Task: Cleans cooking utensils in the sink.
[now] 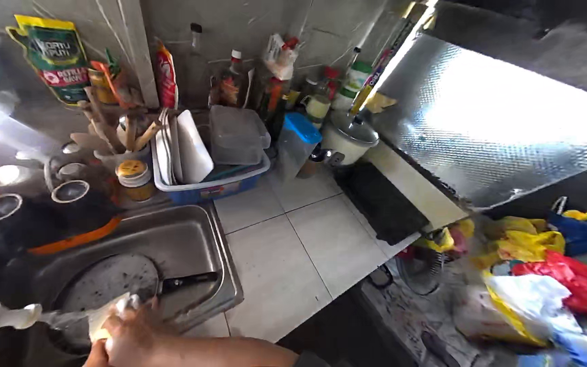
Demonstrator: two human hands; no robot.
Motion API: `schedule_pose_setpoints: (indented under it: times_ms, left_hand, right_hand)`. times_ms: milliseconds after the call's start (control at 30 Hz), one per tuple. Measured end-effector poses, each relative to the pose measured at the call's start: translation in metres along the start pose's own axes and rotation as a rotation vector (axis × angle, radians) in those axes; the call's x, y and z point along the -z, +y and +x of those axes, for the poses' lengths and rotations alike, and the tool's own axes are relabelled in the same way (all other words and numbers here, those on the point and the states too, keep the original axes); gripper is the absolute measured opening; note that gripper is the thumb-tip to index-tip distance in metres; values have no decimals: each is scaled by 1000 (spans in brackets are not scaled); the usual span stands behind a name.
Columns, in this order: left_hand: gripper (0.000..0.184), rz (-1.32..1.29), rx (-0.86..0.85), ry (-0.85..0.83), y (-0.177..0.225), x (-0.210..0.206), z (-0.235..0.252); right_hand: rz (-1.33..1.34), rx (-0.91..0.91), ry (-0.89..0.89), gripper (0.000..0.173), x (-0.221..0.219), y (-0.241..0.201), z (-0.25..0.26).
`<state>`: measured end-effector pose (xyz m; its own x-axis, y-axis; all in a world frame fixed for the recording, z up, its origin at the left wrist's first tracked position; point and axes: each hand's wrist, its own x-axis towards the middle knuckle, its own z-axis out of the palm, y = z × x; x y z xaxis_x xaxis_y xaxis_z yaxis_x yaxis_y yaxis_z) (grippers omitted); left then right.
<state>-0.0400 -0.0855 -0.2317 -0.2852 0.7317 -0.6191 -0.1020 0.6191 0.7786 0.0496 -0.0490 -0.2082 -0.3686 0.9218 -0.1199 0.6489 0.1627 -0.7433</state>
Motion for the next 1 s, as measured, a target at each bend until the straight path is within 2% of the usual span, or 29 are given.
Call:
schedule_pose_setpoints:
  times_ms: [67,133,267,333,400,500,567,667,733,800,867,1000]
  left_hand:
    - [51,-34,31,-3,21,3,1]
    - [54,-5,-41,57,31,-2,3]
    - [44,-87,-149,189,53,-2,2]
    - [45,-68,-116,192,58,3,2]
    - [50,-45,-68,161,54,2,7]
    - [54,-152,7,117,49,3,8]
    - [52,-139,-14,122,52,6,8]
    - [46,-135,-63,84,51,3,8]
    - [44,-203,-119,47,49,-5,5]
    - [41,-260,-150,17,51,-9,2]
    - [38,-240,-147,6,52,-9,2]
    - [41,27,-180,19,42,-11,5]
  right_hand:
    - [27,35,14,32,7,2,25]
    - [92,41,52,34,12,3,43]
    - [88,138,137,29,-2,-21,30]
    - [105,165,171,37,-7,-17,25]
    - [95,112,161,41,6,-8,32]
    - [162,-113,188,36,30,10,45]
    - [408,-293,227,34,36,14,44]
    - [1057,-475,210,60,35,-5,31]
    - [1238,-498,140,56,27,-22,27]
    - [1156,-493,71,41,24,-33,23]
    - [1016,-449,-24,37,26,-33,23]
    - [839,-407,98,34,19,-19,37]
